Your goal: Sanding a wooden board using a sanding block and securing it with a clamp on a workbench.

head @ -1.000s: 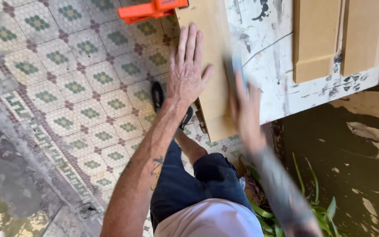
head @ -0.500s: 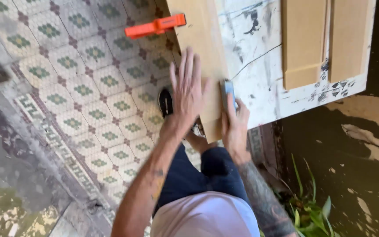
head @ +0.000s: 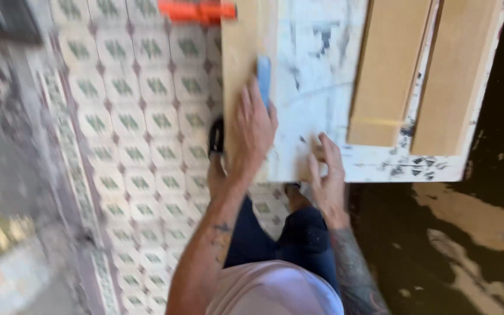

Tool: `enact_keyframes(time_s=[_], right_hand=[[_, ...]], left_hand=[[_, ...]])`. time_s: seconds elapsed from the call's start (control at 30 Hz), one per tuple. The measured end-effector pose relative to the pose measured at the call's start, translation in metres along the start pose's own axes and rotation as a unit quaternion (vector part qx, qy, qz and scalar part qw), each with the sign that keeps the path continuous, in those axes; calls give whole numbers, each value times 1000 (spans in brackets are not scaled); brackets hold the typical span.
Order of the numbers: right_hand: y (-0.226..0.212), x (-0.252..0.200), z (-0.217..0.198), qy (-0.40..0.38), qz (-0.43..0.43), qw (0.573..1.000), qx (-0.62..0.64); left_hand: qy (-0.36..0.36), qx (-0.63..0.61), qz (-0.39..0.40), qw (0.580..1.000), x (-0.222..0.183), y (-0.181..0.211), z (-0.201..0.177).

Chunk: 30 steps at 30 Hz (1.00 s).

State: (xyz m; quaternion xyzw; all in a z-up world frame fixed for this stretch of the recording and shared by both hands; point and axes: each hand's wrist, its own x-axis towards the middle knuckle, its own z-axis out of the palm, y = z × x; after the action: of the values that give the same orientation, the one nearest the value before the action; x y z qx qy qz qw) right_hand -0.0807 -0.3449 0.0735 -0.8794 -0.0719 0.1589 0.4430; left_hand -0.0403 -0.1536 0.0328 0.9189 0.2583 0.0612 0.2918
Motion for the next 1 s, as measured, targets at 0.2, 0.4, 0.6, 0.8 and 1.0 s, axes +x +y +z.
enact_keyframes(time_s=[0.2, 0.4, 0.6, 0.8, 1.0], right_hand=[[76, 28, -1, 3, -171, 975, -141], [77, 51, 9, -23, -313, 931, -184], [80, 54, 15, -26, -288, 943, -164], [59, 59, 3, -4, -349, 923, -162], [71, 54, 7, -7, -339, 928, -156]], left_hand=[[-39, 85, -97, 991, 16, -7, 42], [-59, 73, -83, 992, -54, -12, 24], [-74, 152, -63, 984, -51, -1, 27], [67, 98, -35, 992, 57, 19, 49], [-9, 177, -50, 983, -72, 16, 26]])
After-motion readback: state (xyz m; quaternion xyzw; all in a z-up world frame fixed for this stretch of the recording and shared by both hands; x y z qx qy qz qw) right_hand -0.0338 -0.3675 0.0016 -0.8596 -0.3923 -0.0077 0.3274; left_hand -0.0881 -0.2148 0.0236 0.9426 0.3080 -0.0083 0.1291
